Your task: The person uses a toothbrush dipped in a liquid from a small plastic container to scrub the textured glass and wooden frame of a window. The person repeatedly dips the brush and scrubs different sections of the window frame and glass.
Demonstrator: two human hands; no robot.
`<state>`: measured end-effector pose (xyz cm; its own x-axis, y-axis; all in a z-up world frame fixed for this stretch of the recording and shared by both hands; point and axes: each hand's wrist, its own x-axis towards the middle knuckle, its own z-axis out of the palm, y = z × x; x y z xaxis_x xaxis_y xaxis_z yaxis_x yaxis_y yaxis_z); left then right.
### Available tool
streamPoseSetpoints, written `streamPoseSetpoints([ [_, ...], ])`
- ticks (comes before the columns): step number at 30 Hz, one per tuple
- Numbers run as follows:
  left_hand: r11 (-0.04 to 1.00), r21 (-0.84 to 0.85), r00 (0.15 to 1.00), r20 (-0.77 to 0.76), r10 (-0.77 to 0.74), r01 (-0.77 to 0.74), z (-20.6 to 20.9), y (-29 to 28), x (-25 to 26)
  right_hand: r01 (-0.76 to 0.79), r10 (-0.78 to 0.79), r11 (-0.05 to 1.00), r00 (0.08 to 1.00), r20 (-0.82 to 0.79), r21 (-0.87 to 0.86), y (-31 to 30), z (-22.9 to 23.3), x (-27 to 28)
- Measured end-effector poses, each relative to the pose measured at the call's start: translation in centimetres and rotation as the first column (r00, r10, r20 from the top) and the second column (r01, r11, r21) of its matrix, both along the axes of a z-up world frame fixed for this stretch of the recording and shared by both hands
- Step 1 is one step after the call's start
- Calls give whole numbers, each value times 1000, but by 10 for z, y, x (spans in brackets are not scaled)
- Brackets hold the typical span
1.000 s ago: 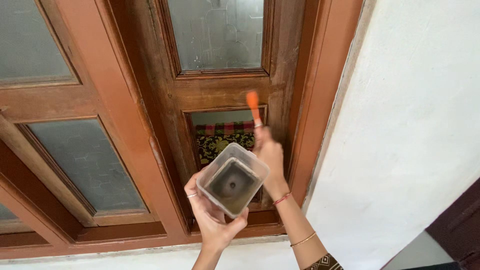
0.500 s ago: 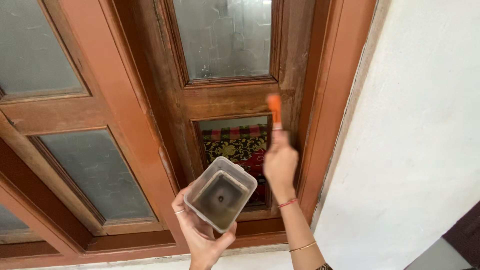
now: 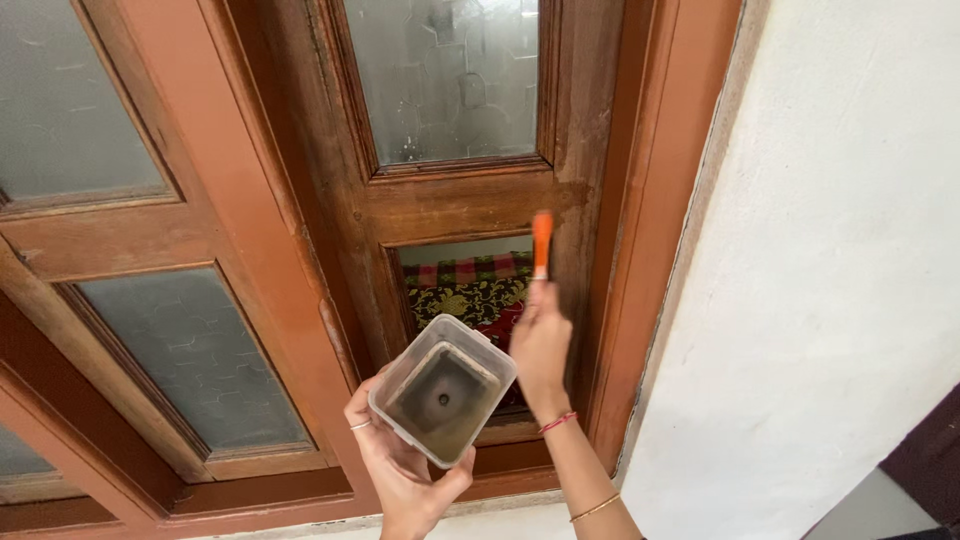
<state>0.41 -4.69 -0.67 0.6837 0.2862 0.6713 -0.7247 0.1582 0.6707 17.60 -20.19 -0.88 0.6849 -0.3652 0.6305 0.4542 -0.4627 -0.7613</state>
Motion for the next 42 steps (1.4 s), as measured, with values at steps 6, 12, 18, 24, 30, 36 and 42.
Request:
streamPoseSetpoints([
  [6,998,36,998,36,49,-51,-1,2,-1,98,-90,979,995,-51,178,-10,-15,-3],
  [12,1000,2,998,-62,10,-10,-5,-2,6,80,-81,997,993,-88,-20,-12,-27,-16],
  [18,999,-22,994,-96,-51,49,-12,-16,14,38,-13,992,978,-207,117,-17,-21,-10],
  [24,994,-36,989,-108,-103,100,-12,-16,13,83,-84,996,995,-48,-24,-23,-25,-6],
  [30,997,-22,995,-67,-71,70,-15,-19,15,86,-71,978,994,-85,190,-13,-34,-17],
  [36,995,-30,993,-77,-95,92,-21,-10,16,2,5,997,996,-87,72,-11,-45,-20],
  [42,995,-28,990,-96,-100,97,-26,-12,15,95,-92,994,995,-47,50,-15,-54,-16],
])
